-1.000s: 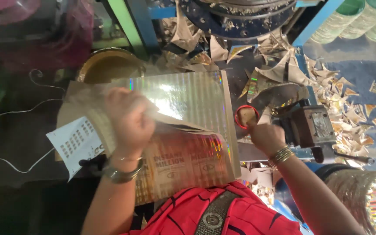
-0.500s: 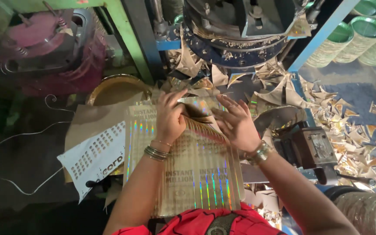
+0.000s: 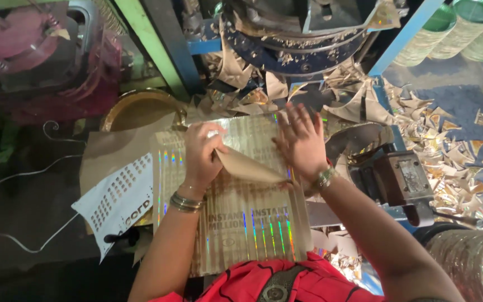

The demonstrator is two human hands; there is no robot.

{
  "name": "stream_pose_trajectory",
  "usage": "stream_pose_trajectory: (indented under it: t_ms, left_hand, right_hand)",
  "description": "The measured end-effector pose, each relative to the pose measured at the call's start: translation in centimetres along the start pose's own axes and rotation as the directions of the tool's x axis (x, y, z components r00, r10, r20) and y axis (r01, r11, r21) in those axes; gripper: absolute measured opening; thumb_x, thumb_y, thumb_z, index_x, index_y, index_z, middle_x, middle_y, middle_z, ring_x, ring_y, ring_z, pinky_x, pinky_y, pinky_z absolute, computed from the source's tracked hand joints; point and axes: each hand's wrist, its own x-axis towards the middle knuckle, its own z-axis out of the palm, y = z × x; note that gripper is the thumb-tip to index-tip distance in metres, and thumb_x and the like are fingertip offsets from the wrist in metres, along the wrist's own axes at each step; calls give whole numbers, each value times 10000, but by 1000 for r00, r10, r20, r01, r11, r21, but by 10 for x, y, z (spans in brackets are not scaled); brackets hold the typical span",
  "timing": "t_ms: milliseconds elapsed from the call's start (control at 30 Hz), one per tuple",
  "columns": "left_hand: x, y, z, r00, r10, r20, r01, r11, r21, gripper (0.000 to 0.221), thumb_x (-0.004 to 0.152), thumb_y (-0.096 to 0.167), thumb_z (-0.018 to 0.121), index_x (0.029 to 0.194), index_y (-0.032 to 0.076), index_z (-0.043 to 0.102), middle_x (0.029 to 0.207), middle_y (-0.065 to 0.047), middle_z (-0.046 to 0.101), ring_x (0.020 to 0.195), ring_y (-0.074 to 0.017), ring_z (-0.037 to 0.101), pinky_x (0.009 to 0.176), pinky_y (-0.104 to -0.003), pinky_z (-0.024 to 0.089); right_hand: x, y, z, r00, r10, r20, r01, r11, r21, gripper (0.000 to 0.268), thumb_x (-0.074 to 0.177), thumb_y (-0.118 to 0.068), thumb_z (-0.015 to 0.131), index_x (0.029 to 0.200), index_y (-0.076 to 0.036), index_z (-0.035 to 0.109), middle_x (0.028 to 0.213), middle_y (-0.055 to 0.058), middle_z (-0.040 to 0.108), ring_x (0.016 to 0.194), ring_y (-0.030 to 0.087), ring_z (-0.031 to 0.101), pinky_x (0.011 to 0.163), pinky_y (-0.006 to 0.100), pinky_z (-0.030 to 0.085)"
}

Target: The person peels holographic foil paper sheets one at a time from a stack, places a sheet into a plate press machine, and operates the machine to press it into a disposable plate. They remove the pressed plate, stack it on a growing pile, and discard trimmed paper scraps onto the floor.

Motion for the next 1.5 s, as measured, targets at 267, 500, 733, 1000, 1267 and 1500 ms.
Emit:
stream_pose_trajectory:
  t_ms: [267, 500, 733, 1000, 1267, 1500]
  left_hand:
    - [0, -1, 2, 997, 76, 13, -75, 995, -62, 192, 756, -74, 643, 769, 75, 524, 1363, -77, 649, 1269, -355, 578, 1226, -575, 302]
    - [8, 4, -2, 998, 65, 2, -65, 998, 26, 215, 739, -99, 605, 712, 98, 522, 1315, -73, 698, 1255, -334, 595, 1241, -570, 257]
    - [-5, 20, -34, 992, 106, -75, -109, 993, -46, 189, 644, -76, 549, 764, 70, 560, 830, -101, 541, 883, -356, 558, 1046, -531, 428]
    - [-5, 100, -71, 971, 32, -238, -8, 995, 101, 328, 778, -64, 551, 1082, 58, 566, 959, -90, 605, 951, -325, 566, 1004, -512, 419]
    - [-6, 78, -129, 875, -296, -383, 291, 954, -71, 760, 999, 173, 696, 1552, 17, 200, 1517, -156, 376, 1385, -297, 423, 1179, -450, 458]
    - [-122, -9, -61, 378, -762, 527, 839, 41, -542, 358, 932, 165, 669, 1258, 24, 635, 1134, -37, 695, 1023, -139, 653, 896, -328, 540]
  right_hand:
    - [-4, -6, -5, 1000, 14, 26, -15, 999, 28, 319, 908, -271, 725, 1206, -156, 738, 1545, 78, 550, 1487, 304, 403, 1226, 619, 240]
    - [8, -33, -51, 997, -79, -15, 80, 992, 98, 246, 889, -223, 738, 1128, -175, 766, 1475, 79, 600, 1419, 318, 488, 1179, 599, 302]
    - [-47, -47, -95, 963, 109, 245, -262, 194, 945, 488, 1052, -216, 599, 1511, -79, 502, 1654, 199, 406, 1413, 340, 494, 1193, 447, 391]
    - [-130, -39, -49, 992, 95, 86, -128, 682, 720, 506, 890, -159, 756, 1342, -35, 565, 1213, 132, 654, 1103, 247, 630, 932, 381, 517]
    - [-45, -24, -102, 815, 477, 330, -375, -1, 927, 172, 1000, 28, 666, 1144, -67, 664, 1012, 25, 681, 800, 67, 587, 683, 225, 475]
    - [-61, -1, -61, 580, 410, 704, -679, -235, 696, 121, 998, -89, 575, 1112, -78, 615, 936, -36, 639, 830, 65, 585, 716, 256, 488]
